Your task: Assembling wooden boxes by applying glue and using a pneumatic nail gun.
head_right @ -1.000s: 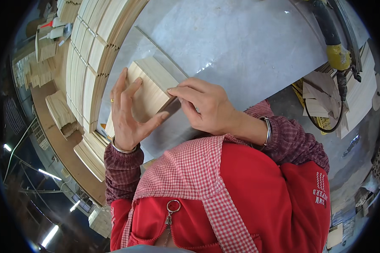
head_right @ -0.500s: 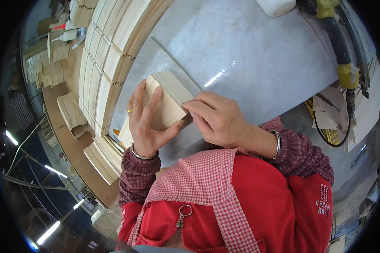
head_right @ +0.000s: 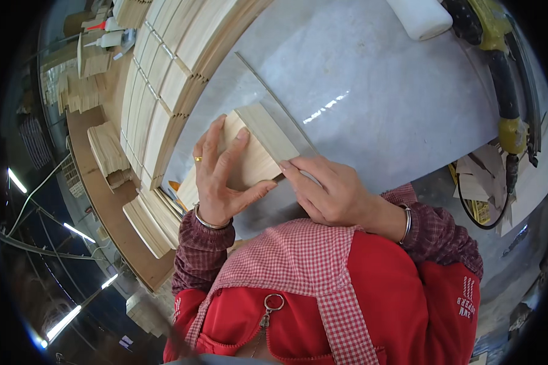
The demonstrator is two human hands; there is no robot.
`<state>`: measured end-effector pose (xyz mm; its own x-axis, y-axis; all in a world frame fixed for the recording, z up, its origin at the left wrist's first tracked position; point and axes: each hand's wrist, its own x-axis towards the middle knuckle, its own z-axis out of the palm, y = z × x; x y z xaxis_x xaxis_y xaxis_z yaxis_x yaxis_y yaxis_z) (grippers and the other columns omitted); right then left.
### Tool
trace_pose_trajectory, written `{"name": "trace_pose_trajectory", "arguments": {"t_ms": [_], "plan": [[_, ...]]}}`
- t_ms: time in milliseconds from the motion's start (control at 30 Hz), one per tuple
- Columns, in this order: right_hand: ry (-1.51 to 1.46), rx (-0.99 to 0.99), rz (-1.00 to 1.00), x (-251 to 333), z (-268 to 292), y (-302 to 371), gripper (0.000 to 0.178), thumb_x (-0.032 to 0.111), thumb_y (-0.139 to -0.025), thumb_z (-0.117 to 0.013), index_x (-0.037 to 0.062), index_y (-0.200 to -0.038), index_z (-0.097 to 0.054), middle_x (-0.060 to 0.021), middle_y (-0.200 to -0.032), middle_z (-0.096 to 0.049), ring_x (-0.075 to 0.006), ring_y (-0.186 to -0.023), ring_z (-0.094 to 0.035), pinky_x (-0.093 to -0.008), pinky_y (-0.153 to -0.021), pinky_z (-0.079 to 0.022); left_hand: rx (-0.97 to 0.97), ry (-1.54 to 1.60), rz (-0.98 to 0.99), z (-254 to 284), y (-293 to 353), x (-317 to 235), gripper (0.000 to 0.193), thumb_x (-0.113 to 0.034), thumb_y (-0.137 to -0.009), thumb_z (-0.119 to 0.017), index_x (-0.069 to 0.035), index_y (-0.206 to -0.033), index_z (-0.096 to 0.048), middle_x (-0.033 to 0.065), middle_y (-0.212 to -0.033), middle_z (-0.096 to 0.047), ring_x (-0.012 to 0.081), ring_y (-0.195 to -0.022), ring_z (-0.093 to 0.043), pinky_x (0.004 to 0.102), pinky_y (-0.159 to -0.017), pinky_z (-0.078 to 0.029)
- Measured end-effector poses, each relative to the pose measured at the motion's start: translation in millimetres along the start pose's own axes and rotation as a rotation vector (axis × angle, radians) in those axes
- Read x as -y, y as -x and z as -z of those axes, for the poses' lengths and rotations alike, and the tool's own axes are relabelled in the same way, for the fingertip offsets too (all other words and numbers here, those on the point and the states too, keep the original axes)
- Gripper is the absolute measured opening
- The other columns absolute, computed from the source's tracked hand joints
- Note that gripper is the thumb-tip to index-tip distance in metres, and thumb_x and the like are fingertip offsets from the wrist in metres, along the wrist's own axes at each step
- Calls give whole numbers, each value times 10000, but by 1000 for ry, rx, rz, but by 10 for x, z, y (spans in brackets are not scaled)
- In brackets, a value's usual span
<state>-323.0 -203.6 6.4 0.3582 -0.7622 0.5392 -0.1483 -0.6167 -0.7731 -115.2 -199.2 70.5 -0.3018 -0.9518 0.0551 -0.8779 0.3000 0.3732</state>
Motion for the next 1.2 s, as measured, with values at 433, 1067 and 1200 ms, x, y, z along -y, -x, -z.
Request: {"name": "trace_pose_trajectory", "arguments": {"t_ms": [433, 1067, 1200], "plan": [[133, 39, 38, 111, 51, -1, 332, -66, -674, -601, -66, -1005, -619, -152, -969, -612, -206, -680, -571, -255, -593, -485, -88, 29, -15, -70, 17, 7, 737, -434, -596, -774, -123, -1234, -574, 207, -1367, -390, 360, -1155, -419, 467, -979, -322], [1352, 98, -599, -681, 2114, -161, 605, 216, -813, -577, 49, -1352, -360, -209, -1041, -594, -355, -923, -593, -408, -817, -473, -258, -13, -62, -256, 41, 94, 706, -499, -608, -737, -92, -1160, -570, 178, -1328, -441, 346, -1151, -428, 466, -987, -309], [1161, 140, -688, -903, 2095, -241, 644, 185, -788, -531, -2, -1363, -310, -257, -1141, -560, -409, -1013, -564, -437, -855, -458, -359, -12, -96, -300, 142, 165, 637, -470, -594, -725, -87, -1085, -588, 223, -1238, -484, 361, -1093, -464, 462, -960, -323]]}}
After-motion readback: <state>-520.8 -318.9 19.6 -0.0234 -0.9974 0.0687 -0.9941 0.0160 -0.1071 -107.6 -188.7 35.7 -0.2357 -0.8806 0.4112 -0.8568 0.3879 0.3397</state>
